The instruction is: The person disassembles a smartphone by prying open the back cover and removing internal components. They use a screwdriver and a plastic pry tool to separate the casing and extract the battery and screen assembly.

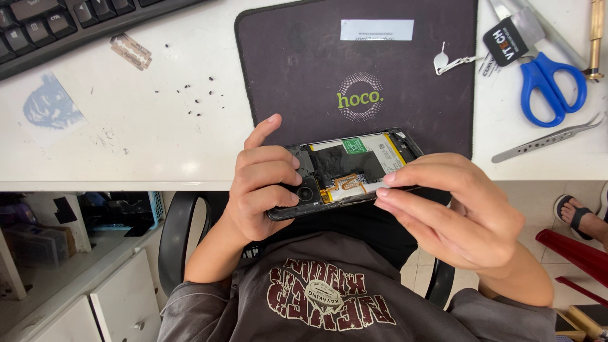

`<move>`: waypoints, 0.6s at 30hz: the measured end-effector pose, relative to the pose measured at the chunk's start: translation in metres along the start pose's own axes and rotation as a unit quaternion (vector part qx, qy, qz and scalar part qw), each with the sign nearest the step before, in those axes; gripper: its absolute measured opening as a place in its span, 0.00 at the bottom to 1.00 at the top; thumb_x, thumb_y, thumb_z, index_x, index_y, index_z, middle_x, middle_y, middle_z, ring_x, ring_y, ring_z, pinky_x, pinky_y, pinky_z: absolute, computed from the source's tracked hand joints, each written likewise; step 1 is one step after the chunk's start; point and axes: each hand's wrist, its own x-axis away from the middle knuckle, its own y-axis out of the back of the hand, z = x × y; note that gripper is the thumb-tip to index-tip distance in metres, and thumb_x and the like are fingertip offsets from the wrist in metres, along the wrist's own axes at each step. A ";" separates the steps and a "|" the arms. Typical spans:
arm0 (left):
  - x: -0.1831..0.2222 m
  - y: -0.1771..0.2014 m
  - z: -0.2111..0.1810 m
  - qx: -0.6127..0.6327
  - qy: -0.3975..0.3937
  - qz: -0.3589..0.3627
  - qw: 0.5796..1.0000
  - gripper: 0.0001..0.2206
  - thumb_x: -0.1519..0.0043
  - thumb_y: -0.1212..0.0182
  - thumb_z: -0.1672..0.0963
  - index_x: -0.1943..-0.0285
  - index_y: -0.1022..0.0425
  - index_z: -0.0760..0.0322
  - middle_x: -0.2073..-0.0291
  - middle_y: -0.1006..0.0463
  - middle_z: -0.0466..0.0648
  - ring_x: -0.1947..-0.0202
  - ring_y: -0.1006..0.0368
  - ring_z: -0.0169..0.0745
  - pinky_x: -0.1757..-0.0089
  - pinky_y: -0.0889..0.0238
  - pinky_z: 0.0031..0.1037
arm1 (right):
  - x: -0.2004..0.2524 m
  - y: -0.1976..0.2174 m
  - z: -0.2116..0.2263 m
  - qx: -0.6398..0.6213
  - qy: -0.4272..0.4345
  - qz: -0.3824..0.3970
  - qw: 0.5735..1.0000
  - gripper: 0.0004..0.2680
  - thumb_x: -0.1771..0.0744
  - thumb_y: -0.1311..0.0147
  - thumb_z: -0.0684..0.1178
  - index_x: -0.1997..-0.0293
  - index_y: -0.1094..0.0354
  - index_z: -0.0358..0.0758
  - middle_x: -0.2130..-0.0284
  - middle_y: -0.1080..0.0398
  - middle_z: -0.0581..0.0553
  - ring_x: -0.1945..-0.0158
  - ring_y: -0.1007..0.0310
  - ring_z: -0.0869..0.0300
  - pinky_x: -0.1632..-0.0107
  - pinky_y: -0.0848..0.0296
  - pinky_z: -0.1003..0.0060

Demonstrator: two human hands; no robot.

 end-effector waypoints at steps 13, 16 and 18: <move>-0.002 -0.003 -0.001 0.019 0.028 -0.051 0.998 0.16 0.41 0.30 0.62 0.57 0.37 0.59 0.58 0.30 0.47 0.54 0.28 0.46 0.32 0.42 0.63 | -0.008 0.006 -0.009 -0.033 -0.016 0.012 0.999 0.11 0.40 0.32 0.33 0.57 0.28 0.22 0.58 0.31 0.30 0.57 0.23 0.53 0.60 0.19 0.69; -0.003 -0.003 0.000 0.022 0.029 -0.057 0.998 0.16 0.41 0.30 0.62 0.57 0.38 0.58 0.58 0.31 0.47 0.54 0.28 0.46 0.33 0.42 0.62 | -0.008 0.007 -0.010 -0.039 -0.034 0.008 0.999 0.12 0.41 0.29 0.35 0.57 0.27 0.24 0.57 0.30 0.31 0.58 0.22 0.54 0.61 0.21 0.70; -0.003 -0.004 0.000 0.022 0.032 -0.057 0.998 0.16 0.41 0.30 0.62 0.56 0.38 0.58 0.58 0.31 0.47 0.54 0.27 0.46 0.32 0.42 0.62 | -0.007 0.008 -0.011 -0.036 -0.046 0.015 0.998 0.13 0.42 0.30 0.36 0.57 0.26 0.25 0.57 0.29 0.31 0.59 0.22 0.55 0.63 0.23 0.71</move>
